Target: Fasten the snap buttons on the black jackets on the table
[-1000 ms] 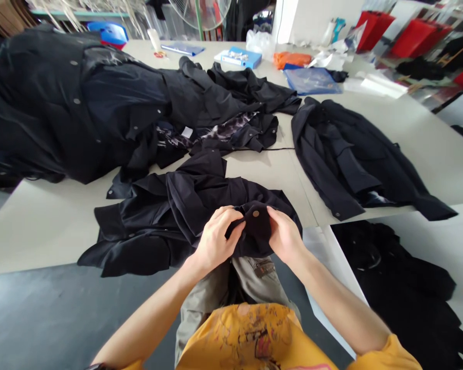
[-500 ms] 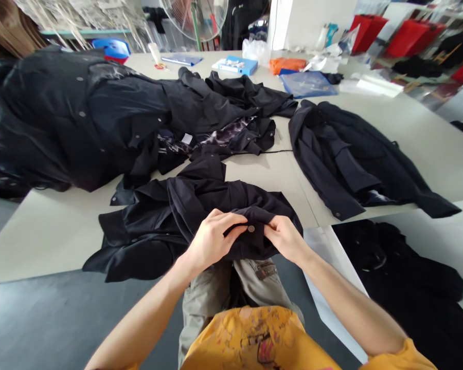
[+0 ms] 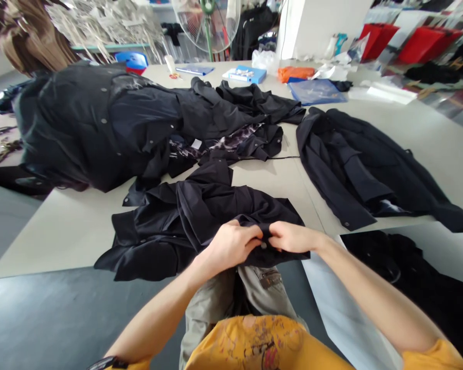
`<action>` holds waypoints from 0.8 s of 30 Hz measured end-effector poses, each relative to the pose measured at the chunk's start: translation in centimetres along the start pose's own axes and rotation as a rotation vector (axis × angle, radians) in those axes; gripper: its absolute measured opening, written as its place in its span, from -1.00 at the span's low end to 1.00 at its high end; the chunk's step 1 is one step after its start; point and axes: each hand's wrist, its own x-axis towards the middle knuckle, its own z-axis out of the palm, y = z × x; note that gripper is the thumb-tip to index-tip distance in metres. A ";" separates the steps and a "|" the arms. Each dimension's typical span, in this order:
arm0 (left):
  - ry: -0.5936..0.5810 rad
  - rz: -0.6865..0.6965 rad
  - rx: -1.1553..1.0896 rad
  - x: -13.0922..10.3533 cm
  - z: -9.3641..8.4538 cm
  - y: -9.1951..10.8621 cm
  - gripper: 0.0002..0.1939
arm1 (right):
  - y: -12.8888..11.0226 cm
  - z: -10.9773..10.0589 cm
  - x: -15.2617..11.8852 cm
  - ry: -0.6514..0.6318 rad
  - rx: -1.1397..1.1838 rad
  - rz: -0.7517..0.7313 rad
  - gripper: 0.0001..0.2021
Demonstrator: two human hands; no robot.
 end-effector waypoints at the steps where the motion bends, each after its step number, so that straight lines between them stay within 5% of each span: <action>1: 0.061 -0.071 -0.010 0.2 0.0 -0.4 -0.94 | 0.3 0.0 0.0 0.049 0.103 -0.014 -0.86; 7: 0.180 -0.119 -0.327 3.1 -0.6 -4.2 -0.89 | 1.1 0.2 -0.1 0.158 0.379 -0.051 -0.60; 12: 0.441 -0.337 -0.271 8.4 -2.1 -12.2 -0.90 | 2.9 -0.6 1.3 0.407 0.367 -0.021 -0.62; 15: 0.400 -0.553 -0.104 12.1 -1.9 -17.3 -0.79 | 5.4 0.0 3.4 0.543 0.362 0.078 -0.65; 18: 0.233 -0.787 0.082 14.7 0.2 -21.1 -0.42 | 7.4 0.5 5.1 0.610 0.362 0.187 -0.63; 21: 0.199 -0.948 0.140 15.3 2.6 -23.8 -0.37 | 8.2 -1.2 4.6 0.699 0.395 0.205 -0.59; 24: 0.356 -0.972 0.044 14.7 2.3 -25.8 -0.63 | 8.4 -5.5 2.3 1.004 0.359 0.137 -0.58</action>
